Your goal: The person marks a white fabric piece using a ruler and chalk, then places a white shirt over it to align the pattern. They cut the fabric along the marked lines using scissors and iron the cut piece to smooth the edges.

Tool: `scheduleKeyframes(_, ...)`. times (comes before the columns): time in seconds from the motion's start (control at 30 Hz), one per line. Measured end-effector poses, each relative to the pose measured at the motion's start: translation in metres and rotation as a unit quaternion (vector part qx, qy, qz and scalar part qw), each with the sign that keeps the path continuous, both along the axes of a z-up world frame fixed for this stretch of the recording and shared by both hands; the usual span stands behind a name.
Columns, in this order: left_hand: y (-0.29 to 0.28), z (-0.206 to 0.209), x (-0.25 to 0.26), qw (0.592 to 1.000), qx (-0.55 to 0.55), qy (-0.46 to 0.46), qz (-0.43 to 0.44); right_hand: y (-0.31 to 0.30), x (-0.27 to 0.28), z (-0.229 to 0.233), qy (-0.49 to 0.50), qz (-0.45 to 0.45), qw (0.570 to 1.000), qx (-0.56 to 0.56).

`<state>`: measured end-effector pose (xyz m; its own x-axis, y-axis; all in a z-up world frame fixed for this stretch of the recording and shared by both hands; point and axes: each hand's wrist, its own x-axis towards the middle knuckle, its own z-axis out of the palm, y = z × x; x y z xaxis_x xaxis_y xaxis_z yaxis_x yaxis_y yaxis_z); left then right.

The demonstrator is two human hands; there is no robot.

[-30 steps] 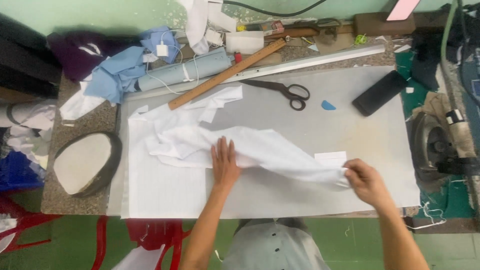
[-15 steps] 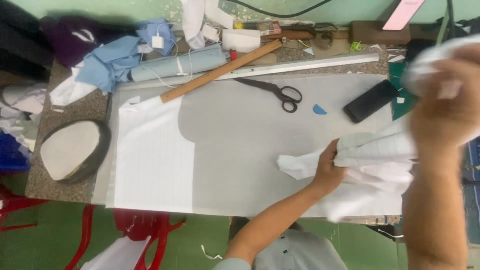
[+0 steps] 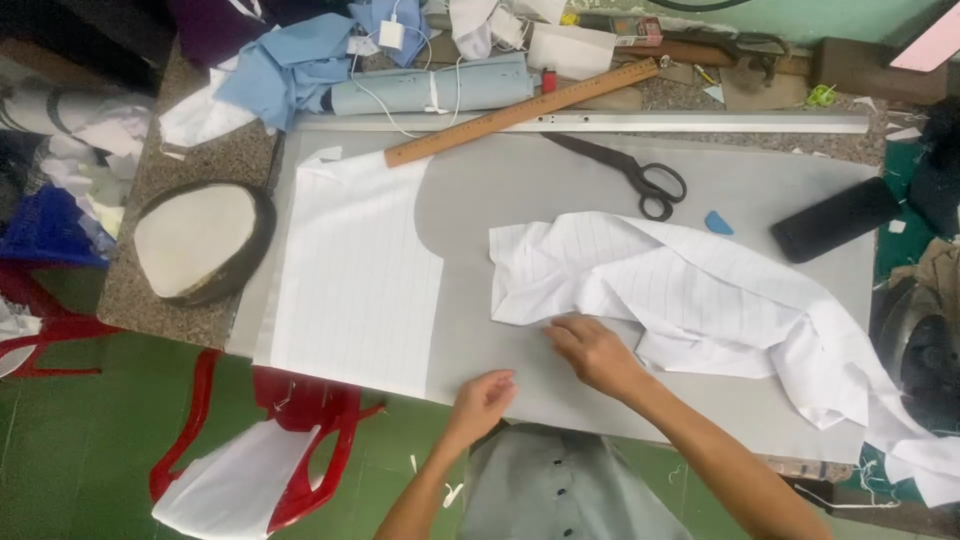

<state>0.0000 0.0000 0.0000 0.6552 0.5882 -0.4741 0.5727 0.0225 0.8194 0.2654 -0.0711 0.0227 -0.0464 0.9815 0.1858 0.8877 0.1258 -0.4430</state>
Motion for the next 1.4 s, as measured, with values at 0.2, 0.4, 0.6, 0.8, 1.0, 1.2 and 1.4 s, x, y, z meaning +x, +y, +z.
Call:
scheduleKeyframes(0.2,0.017,-0.006,0.027,0.974,0.206,0.001,0.098,-0.035,0.051,-0.064,-0.181,-0.139,0.974,0.000)
scheduleKeyframes(0.4,0.058,0.033,0.090,0.942,0.330,0.015,0.060,-0.042,0.069,-0.091,-0.172,-0.216,0.961,-0.028)
scheduleKeyframes(0.6,0.064,-0.037,0.073,0.931,0.348,0.083,-0.068,-0.089,0.066,-0.075,-0.089,-0.239,0.967,0.006)
scheduleKeyframes(0.8,0.022,-0.043,0.055,0.894,0.410,-0.091,-0.155,-0.098,0.094,-0.047,-0.103,-0.409,0.907,-0.027)
scheduleKeyframes(1.0,-0.023,0.106,0.126,0.864,0.176,-0.390,-0.264,-0.035,0.112,0.074,0.480,-0.192,0.856,0.007)
scheduleKeyframes(1.2,0.023,0.154,0.191,0.885,0.214,-0.358,-0.205,-0.047,0.112,0.090,0.689,-0.107,0.714,0.055)
scheduleKeyframes(1.4,0.019,0.111,0.222,0.946,-0.139,-0.227,-0.186,-0.037,0.093,0.175,0.685,-0.185,0.704,-0.030)
